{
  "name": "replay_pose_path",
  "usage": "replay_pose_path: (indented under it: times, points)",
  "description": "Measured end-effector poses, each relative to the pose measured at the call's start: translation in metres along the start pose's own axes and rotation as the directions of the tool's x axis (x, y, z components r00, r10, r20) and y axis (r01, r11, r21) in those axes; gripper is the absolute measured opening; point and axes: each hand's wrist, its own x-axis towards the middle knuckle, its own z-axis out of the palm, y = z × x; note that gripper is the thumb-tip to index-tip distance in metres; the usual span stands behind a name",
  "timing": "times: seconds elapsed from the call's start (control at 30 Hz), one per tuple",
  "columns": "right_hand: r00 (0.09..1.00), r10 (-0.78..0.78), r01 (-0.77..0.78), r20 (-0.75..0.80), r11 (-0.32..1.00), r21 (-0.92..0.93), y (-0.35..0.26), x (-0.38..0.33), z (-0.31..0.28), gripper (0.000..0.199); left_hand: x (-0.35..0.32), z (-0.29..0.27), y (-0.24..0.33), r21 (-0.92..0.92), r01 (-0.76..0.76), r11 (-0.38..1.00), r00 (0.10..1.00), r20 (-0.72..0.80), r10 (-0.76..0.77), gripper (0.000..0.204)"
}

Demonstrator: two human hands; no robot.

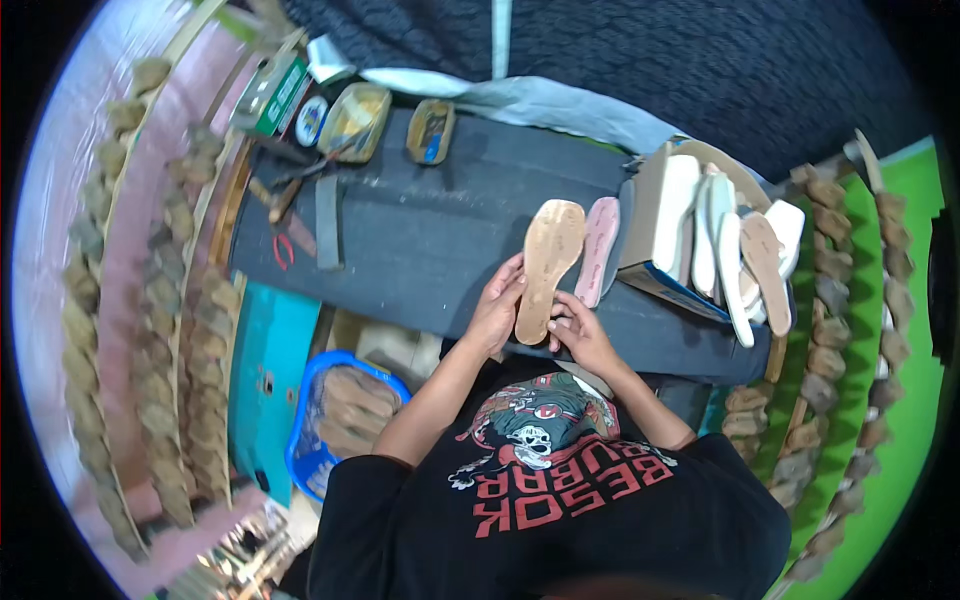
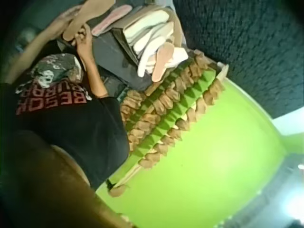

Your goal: Apply adhesive to shoe insoles using a brush.

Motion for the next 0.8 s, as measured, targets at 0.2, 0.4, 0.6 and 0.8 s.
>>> replay_pose_path:
  times: [0.2, 0.4, 0.6, 0.8]
  points:
    - [0.997, -0.024, 0.019, 0.078, 0.998, 0.065, 0.007, 0.022, -0.002, 0.050, -0.057, -0.016, -0.039, 0.390, -0.089, 0.917, 0.983, -0.117, 0.145, 0.058]
    - [0.919, 0.036, -0.007, 0.394, 0.997, -0.074, 0.010, 0.053, 0.040, 0.049, -0.124, -0.040, -0.051, 0.283, -0.138, 0.949, 0.903, -0.359, 0.238, 0.055]
    - [0.872, 0.123, -0.023, 0.474, 0.977, -0.212, 0.025, 0.049, 0.100, 0.049, -0.171, -0.064, -0.047, 0.377, -0.148, 0.914, 0.793, -0.507, 0.338, 0.065]
    - [0.802, 0.269, -0.037, 0.533, 0.913, -0.406, 0.068, 0.052, 0.146, 0.047, -0.212, -0.102, -0.046, 0.305, -0.127, 0.944, 0.800, -0.532, 0.279, 0.062]
